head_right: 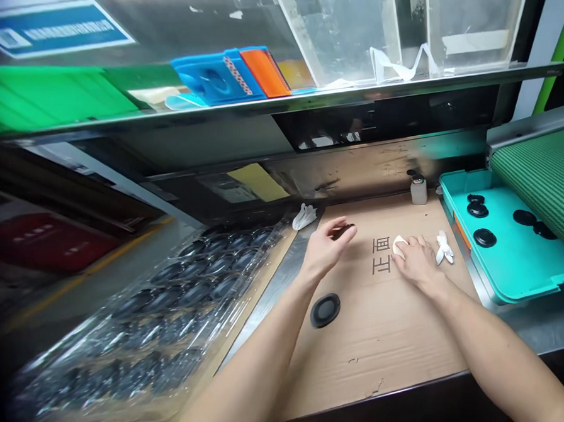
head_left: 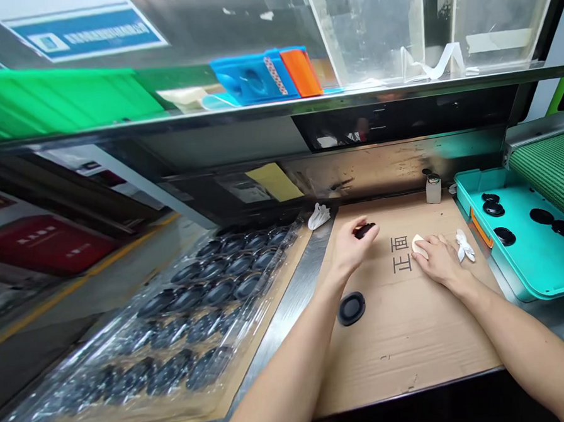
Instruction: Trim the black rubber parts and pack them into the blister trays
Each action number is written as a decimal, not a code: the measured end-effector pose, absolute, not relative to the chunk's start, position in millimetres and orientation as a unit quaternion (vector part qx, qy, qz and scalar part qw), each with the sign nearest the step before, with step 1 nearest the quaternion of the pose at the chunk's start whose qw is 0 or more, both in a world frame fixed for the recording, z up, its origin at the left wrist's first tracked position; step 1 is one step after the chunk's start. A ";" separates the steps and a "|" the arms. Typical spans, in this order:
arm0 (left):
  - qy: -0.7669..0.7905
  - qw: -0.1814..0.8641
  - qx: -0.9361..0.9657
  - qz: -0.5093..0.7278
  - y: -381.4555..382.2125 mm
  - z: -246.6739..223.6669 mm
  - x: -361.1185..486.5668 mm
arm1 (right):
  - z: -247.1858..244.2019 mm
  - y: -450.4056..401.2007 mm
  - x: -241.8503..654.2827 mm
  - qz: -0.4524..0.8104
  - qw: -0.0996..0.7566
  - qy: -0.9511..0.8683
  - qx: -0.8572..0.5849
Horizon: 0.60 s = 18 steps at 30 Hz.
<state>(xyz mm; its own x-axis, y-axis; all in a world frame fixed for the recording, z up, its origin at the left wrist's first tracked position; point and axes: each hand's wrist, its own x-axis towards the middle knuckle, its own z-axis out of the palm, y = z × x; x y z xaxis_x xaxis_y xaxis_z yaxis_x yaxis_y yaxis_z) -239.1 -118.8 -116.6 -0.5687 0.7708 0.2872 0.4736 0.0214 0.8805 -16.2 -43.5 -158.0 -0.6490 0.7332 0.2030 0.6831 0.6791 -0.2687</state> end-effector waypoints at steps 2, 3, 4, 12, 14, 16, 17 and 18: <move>0.700 0.019 0.510 0.498 -129.6 -113.2 -242.9 | -158.2 -44.0 -15.9 0.087 0.148 -0.905 -0.388; 0.687 -0.007 0.528 0.498 -136.0 -112.4 -240.8 | -158.3 -44.2 -15.7 0.088 0.149 -0.906 -0.386; 0.674 -0.015 0.532 0.513 -142.4 -112.2 -236.4 | -158.3 -44.3 -15.5 0.089 0.151 -0.906 -0.385; 0.597 0.104 0.403 0.686 -163.7 -121.2 -197.9 | -158.8 -43.8 -15.5 0.094 0.150 -0.905 -0.387; 0.597 0.112 0.411 0.680 -165.0 -124.0 -196.8 | -158.8 -43.8 -15.6 0.096 0.149 -0.905 -0.386; 0.598 0.099 0.432 0.668 -165.9 -126.9 -197.9 | -159.0 -44.1 -15.8 0.098 0.149 -0.904 -0.388; 0.601 0.089 0.442 0.660 -165.5 -128.4 -199.5 | -159.0 -44.2 -15.9 0.097 0.150 -0.904 -0.388; 0.608 0.080 0.452 0.648 -164.0 -130.2 -202.0 | -159.1 -44.3 -16.0 0.096 0.151 -0.904 -0.389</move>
